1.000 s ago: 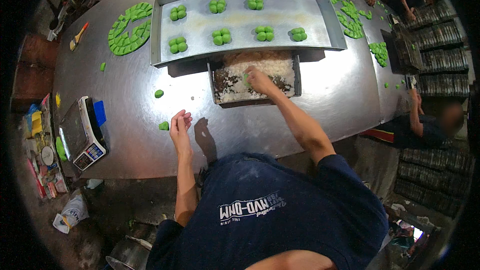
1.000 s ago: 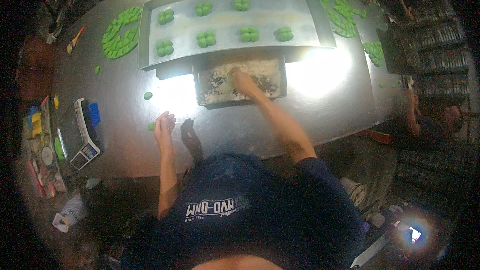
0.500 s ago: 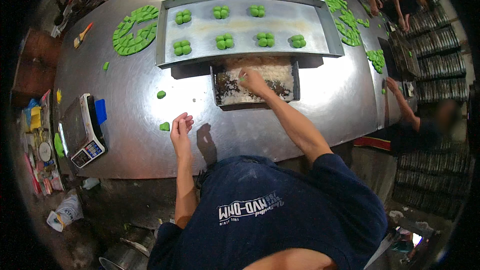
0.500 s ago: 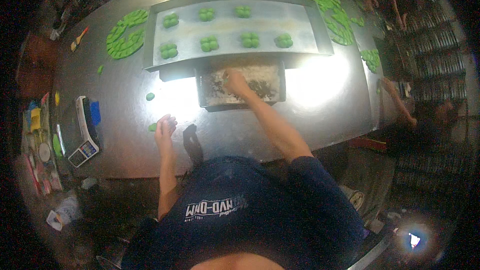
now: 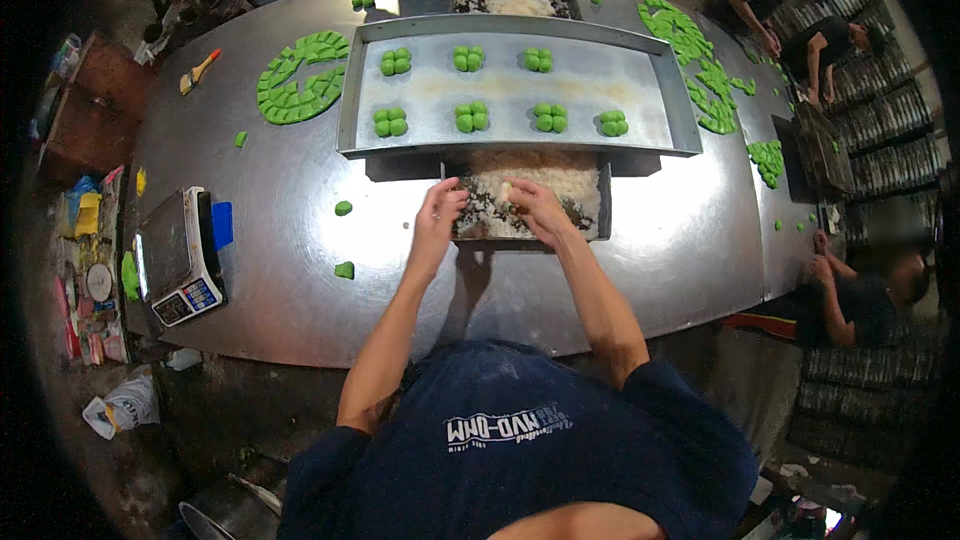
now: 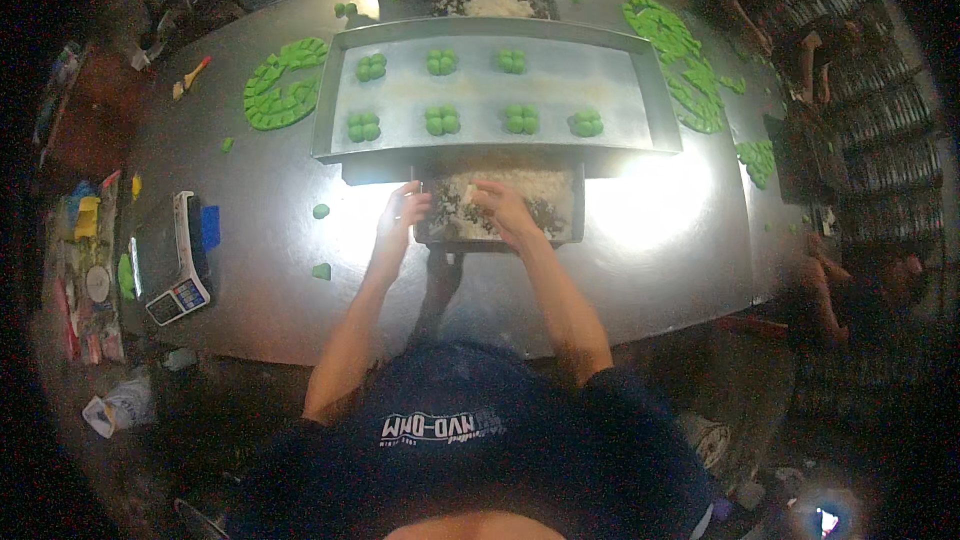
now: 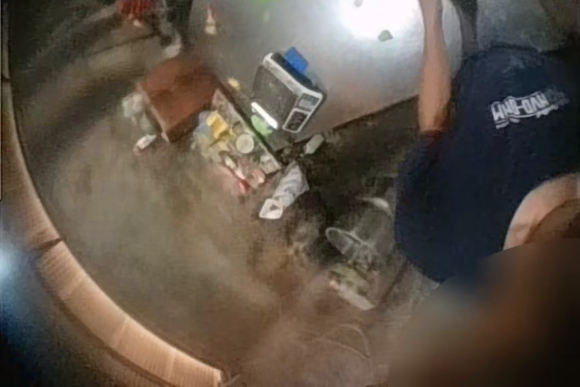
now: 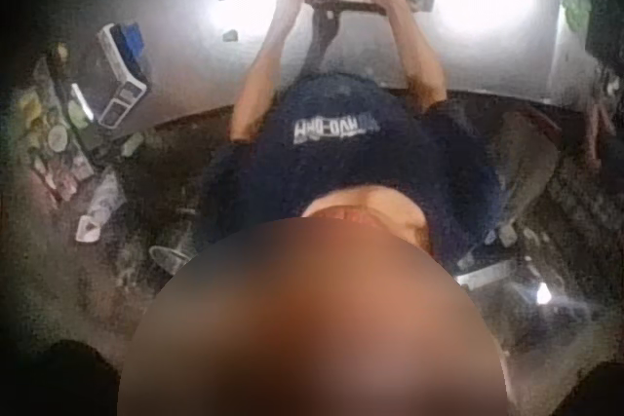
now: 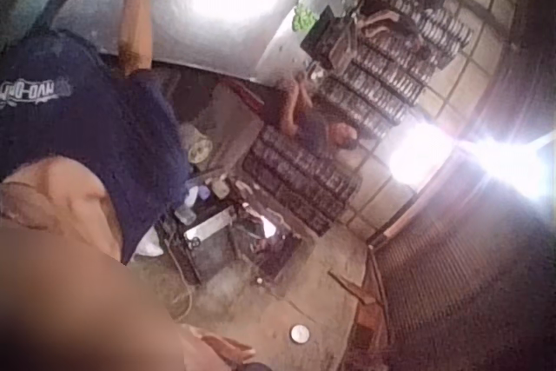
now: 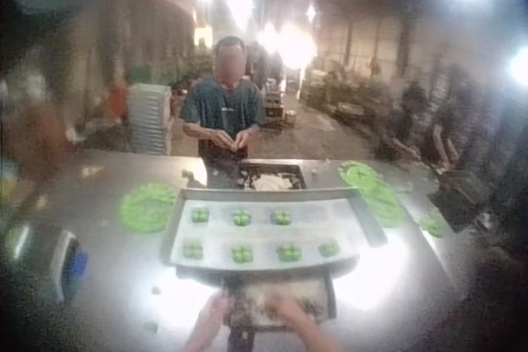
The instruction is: The person repeatedly picks small green dough pieces, flattens them, scoops a dark filling from a tray, encloses the filling, and places the finished pieces on a metal tray. The process continues in a steady cycle throughout the clip.
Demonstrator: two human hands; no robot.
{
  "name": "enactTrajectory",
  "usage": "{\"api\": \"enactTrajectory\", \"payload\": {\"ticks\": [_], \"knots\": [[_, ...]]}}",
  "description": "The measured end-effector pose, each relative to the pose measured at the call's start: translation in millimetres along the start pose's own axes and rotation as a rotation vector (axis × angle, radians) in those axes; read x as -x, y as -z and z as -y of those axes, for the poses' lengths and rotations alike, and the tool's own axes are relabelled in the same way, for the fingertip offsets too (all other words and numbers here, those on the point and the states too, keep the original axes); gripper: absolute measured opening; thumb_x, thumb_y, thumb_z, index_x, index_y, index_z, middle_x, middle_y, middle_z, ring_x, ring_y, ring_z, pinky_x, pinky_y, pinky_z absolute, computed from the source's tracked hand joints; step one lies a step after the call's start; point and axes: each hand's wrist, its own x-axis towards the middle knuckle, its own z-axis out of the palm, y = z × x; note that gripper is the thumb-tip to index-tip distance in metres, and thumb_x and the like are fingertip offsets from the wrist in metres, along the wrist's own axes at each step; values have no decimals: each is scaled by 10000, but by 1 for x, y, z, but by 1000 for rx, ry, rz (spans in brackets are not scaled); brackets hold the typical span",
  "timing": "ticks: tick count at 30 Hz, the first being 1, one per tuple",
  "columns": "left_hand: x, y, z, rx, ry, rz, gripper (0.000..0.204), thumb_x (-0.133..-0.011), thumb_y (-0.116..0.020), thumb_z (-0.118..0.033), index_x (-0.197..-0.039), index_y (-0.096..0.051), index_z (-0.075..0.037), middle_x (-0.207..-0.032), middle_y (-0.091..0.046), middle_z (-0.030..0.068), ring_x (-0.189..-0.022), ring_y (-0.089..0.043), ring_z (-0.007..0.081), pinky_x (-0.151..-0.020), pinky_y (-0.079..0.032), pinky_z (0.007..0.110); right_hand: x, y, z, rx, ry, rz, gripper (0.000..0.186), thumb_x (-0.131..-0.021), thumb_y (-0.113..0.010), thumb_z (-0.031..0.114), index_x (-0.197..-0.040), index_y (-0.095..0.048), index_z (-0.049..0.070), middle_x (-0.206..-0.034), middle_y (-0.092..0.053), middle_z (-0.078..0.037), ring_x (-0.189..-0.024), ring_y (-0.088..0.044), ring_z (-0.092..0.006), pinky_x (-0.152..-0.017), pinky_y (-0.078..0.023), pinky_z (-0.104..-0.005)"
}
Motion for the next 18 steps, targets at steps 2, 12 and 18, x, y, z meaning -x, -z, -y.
{"api": "enactTrajectory", "payload": {"ticks": [2, 12, 18], "knots": [[-19, -22, 13, -17, 118, 18, 600, -1082, -391, -474, -1433, -464, 6, -1326, -606, 144, -1222, -571, 234, -1041, -445, 360, 13, -15, 14, -243, -7, 134, 473, -972, -646, 115, -1408, -511, -8, -1286, -616, -132, -1136, -609, -204, -941, -508, -336], [-64, -39, 55, 378, 510, 120, 626, -1052, -416, -521, -1430, -494, -28, -1370, -568, 116, -1289, -519, 203, -1105, -385, 376, -5, -25, 5, 146, 157, -20, 326, -938, -678, 151, -1247, -657, 50, -1173, -674, -103, -1125, -606, -199, -930, -489, -331], [-50, -36, 51, 72, 202, 43, 351, -974, -619, -95, -1316, -614, -19, -1148, -690, 84, -1031, -641, 141, -904, -503, 270, -6, -41, 5, 780, 595, -211, 304, -931, -632, 77, -1230, -627, 28, -1128, -645, -126, -1017, -635, -201, -845, -502, -317]]}}
